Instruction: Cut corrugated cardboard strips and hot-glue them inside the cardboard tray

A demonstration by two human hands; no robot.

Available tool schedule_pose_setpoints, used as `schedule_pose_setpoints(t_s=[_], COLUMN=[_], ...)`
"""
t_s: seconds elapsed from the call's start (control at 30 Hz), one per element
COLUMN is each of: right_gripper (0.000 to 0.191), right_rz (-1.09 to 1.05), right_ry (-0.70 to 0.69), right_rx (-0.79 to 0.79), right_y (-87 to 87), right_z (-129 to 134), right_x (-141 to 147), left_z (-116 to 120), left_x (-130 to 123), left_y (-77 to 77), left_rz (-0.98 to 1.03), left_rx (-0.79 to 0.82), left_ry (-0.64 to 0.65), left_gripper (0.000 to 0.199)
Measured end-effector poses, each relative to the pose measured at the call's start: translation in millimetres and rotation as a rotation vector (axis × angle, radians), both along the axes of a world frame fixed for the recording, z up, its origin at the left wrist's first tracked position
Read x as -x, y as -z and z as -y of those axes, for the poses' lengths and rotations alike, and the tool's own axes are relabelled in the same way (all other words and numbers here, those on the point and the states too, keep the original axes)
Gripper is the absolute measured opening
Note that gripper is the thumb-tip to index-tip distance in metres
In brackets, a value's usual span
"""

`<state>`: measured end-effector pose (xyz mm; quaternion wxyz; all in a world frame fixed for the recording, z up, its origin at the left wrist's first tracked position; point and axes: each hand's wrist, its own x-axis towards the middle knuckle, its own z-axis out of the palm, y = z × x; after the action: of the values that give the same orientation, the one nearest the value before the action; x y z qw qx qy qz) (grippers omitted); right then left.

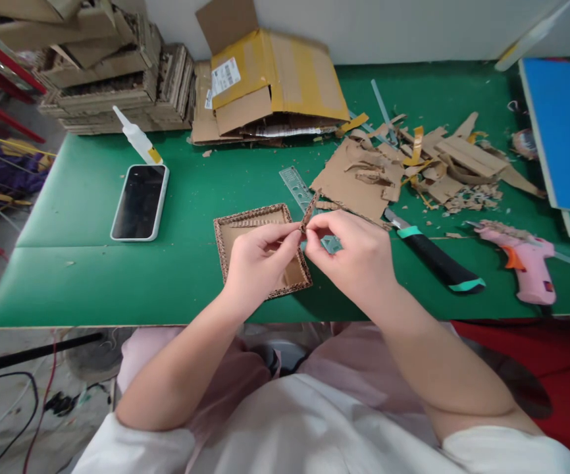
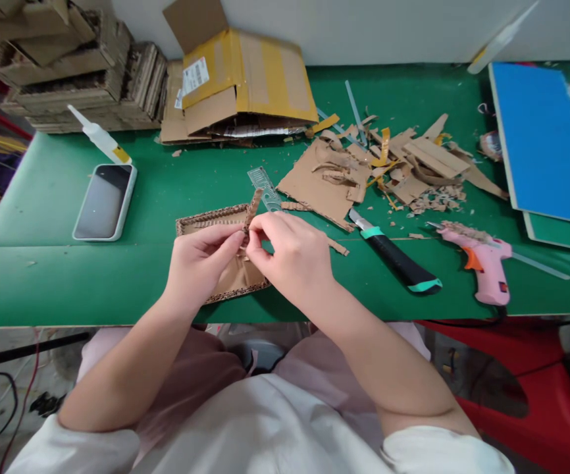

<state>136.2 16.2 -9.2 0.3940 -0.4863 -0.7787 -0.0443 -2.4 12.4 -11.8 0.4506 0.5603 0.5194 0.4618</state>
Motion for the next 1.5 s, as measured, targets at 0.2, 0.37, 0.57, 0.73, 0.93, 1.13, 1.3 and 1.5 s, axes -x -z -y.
schedule_pose_setpoints(t_s=[0.2, 0.37, 0.57, 0.73, 0.93, 1.13, 1.3, 1.5], right_gripper=[0.009, 0.006, 0.004, 0.009, 0.009, 0.008, 0.007, 0.006], right_rz=[-0.224, -0.355, -0.373, -0.22, 0.007, 0.082, 0.108, 0.115], right_ry=[-0.085, -0.125, -0.16, -0.071, 0.047, 0.078, 0.075, 0.039], right_rx=[0.201, 0.379, 0.347, 0.082, -0.113, -0.2, -0.195, -0.154], right_y=[-3.6, -7.2, -4.5, 2.2, 4.5, 7.9, 8.4, 7.2], right_z=[-1.0, -2.5, -3.1, -1.1, 0.6, 1.5, 1.7, 1.8], right_x=[-2.1, -4.1, -3.2, 0.4, 0.3, 1.1, 2.2, 3.1], left_z=[-2.1, -3.2, -1.5, 1.4, 2.9, 5.0, 4.8, 3.1], left_x=[2.5, 2.5, 1.1, 0.6, -1.6, -5.1, -5.8, -3.5], left_y=[0.2, 1.2, 0.3, 3.8, 9.2, 8.0, 5.0, 3.5], left_rz=[0.179, 0.327, 0.272, 0.085, -0.104, -0.073, 0.038, -0.071], left_rx=[0.105, 0.181, 0.119, -0.054, -0.26, -0.193, -0.013, -0.036], left_ry=[0.048, 0.055, 0.023, -0.029, -0.034, -0.035, -0.078, -0.096], left_gripper=[0.016, 0.017, 0.016, 0.02, 0.022, 0.023, 0.024, 0.019])
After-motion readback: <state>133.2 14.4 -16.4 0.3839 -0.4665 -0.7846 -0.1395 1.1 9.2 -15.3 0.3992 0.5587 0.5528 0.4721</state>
